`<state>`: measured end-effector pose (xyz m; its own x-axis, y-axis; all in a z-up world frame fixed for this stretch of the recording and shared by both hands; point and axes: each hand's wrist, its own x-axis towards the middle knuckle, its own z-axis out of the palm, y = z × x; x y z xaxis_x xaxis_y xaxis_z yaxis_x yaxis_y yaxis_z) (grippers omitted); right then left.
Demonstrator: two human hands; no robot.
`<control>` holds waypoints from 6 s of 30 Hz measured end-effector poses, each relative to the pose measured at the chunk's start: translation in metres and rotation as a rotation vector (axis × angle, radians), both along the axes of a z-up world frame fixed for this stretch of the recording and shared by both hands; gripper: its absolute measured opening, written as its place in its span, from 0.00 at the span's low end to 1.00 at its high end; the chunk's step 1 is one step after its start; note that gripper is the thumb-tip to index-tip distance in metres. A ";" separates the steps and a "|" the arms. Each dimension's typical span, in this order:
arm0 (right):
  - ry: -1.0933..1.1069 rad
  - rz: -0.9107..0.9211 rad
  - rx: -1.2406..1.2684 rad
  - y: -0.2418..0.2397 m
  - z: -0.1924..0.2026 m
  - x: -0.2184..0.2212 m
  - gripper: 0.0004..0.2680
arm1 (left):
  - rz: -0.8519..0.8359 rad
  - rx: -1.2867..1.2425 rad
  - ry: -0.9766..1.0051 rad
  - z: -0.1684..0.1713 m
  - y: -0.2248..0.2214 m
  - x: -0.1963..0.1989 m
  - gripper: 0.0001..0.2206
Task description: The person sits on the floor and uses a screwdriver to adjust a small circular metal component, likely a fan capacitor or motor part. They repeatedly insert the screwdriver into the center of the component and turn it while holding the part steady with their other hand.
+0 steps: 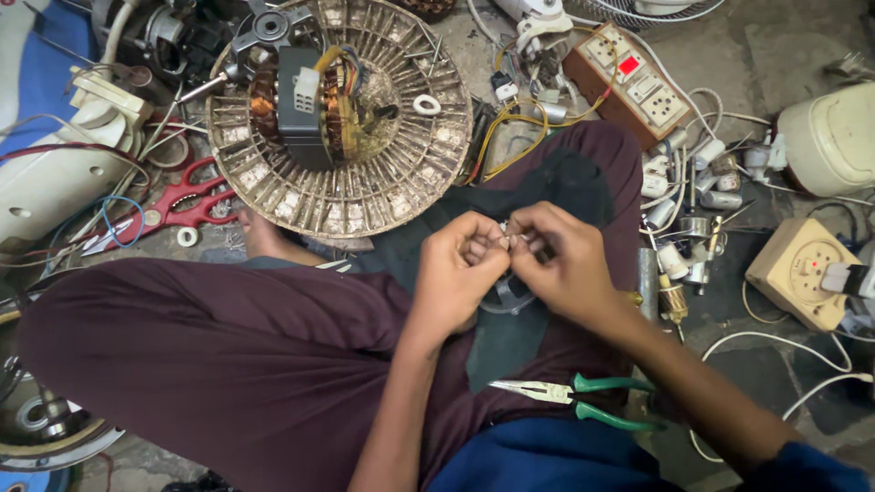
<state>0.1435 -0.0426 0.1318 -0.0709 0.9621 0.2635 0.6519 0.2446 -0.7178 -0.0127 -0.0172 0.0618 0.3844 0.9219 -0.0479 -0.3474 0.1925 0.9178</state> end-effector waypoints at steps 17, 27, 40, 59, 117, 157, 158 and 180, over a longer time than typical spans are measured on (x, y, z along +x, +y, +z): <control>-0.114 -0.011 -0.050 0.026 0.027 0.135 0.05 | 0.049 -0.154 -0.044 0.027 -0.002 0.006 0.09; 0.610 -0.627 -0.115 -0.048 -0.101 0.161 0.12 | -0.226 0.209 0.462 0.044 0.041 0.108 0.09; 0.366 -0.569 -0.204 -0.063 -0.048 0.148 0.08 | -0.186 0.317 0.473 0.050 0.057 0.085 0.09; -0.164 -0.362 -0.151 -0.026 -0.058 0.133 0.05 | 0.054 0.498 0.695 0.039 0.023 -0.019 0.10; 0.088 -0.093 -0.092 -0.046 -0.015 -0.003 0.13 | 0.276 0.119 0.304 0.006 -0.037 0.018 0.22; -0.275 -0.096 -0.213 -0.073 0.032 0.033 0.12 | 0.115 0.377 0.302 0.009 -0.035 0.009 0.31; -0.280 -0.100 -0.224 -0.073 0.032 0.032 0.12 | 0.115 0.373 0.301 0.009 -0.035 0.009 0.31; -0.359 -0.072 -0.223 -0.069 0.042 0.028 0.13 | 0.117 0.397 0.337 0.008 -0.036 0.010 0.32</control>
